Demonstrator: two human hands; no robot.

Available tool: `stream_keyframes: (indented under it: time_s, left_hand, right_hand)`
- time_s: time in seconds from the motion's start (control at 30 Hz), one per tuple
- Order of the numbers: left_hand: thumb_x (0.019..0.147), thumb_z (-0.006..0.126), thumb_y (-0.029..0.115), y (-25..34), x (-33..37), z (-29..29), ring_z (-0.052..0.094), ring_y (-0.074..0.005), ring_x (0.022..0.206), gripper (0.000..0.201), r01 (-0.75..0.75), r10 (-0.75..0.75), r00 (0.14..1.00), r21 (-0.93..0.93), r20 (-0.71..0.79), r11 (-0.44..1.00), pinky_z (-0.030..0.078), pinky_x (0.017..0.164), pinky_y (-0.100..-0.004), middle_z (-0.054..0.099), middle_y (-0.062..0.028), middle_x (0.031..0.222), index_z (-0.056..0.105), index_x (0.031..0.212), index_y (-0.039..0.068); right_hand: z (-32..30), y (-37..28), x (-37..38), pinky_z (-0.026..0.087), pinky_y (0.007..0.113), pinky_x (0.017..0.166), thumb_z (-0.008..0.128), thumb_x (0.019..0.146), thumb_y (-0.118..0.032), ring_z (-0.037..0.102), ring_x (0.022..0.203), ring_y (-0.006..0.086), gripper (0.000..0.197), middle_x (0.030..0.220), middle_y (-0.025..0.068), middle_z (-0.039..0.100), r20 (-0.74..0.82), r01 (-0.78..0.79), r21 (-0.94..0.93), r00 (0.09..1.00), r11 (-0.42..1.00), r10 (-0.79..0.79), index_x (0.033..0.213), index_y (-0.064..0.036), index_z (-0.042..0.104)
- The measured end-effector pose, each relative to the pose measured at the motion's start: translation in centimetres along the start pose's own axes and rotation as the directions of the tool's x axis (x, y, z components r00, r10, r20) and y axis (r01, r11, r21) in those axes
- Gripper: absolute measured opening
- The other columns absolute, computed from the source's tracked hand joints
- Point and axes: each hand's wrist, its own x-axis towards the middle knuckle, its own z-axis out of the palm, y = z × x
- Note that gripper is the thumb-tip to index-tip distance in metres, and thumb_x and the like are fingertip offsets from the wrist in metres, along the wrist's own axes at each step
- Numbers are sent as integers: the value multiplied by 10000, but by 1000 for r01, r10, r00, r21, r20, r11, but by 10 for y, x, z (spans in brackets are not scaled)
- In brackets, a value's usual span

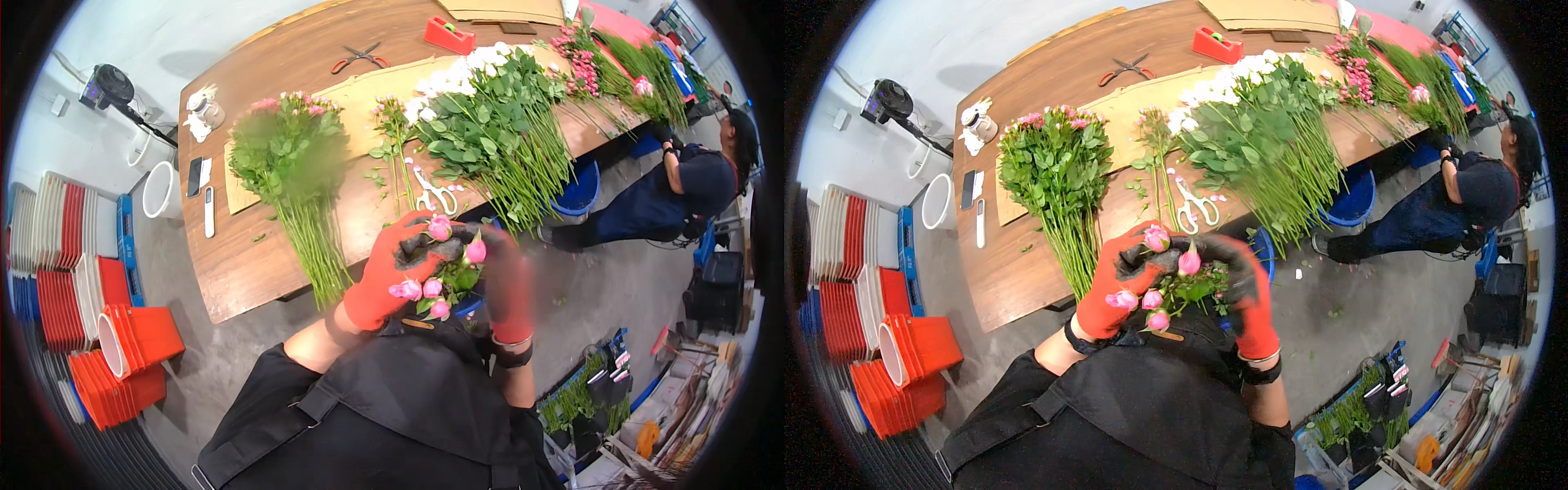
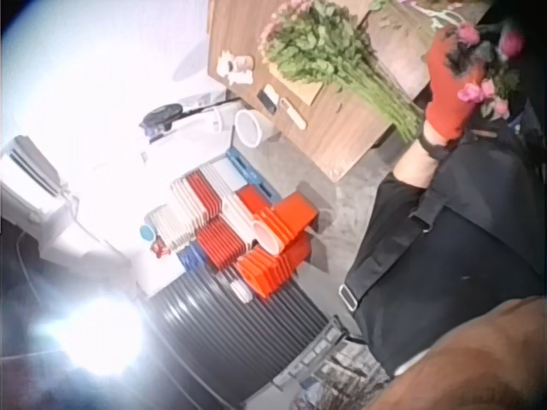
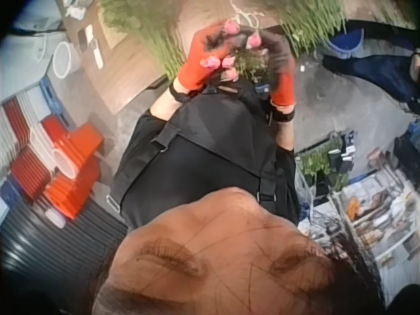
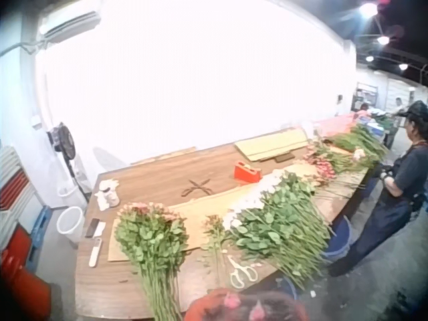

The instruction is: Trim and arrange pink roses into a small bouquet.

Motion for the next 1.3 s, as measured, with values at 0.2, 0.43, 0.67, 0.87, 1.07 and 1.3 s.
stream_keyframes:
  time_s: [0.2,0.43,0.67,0.87,1.07,1.3]
  left_hand:
    - [872,718,43,-5,3,4,633,-132,930,216,92,-89,989,-21,118,996,501,833,-314,688,-52,1028,727,1078,-21]
    - [713,840,84,-21,-2,2,674,-333,930,366,-206,256,966,485,-39,850,534,841,-402,704,-151,1017,752,1064,31]
    - [727,825,37,-17,-3,8,676,-315,941,387,-239,319,944,494,-84,836,539,852,-410,721,-131,999,755,1107,41]
    - [832,742,24,-21,-2,7,665,-175,911,239,10,-5,998,80,-64,997,532,845,-325,710,-113,987,709,1061,-35]
    - [840,750,73,-13,2,3,668,-238,979,280,15,-19,999,92,34,996,526,883,-364,705,-140,1041,714,1093,-39]
    - [827,732,55,-23,3,2,663,-261,1005,294,-26,12,995,134,102,991,518,915,-376,703,-150,1071,706,1107,-30]
  right_hand:
    - [-6,-31,29,506,364,1025,718,878,-67,676,1114,228,297,1228,133,690,-80,183,-108,978,977,-192,1148,56,702]
    - [28,-54,13,501,443,979,849,750,-20,644,1111,360,301,1105,124,709,-14,395,-536,880,746,-475,1026,-12,729]
    - [32,-50,8,503,410,981,817,792,-7,647,1113,300,259,1104,125,714,-90,348,-465,896,814,-435,1034,-9,725]
    - [15,-26,11,515,347,959,658,900,53,657,1071,180,171,1159,103,714,-74,58,473,997,879,-26,1063,25,701]
    - [3,-53,20,513,355,997,698,821,43,660,1123,210,326,1212,124,708,37,148,16,988,989,-149,1146,47,716]
    - [14,-60,10,503,337,980,686,837,-14,661,1082,213,259,1150,117,713,-7,136,-17,991,991,-136,1089,41,713]
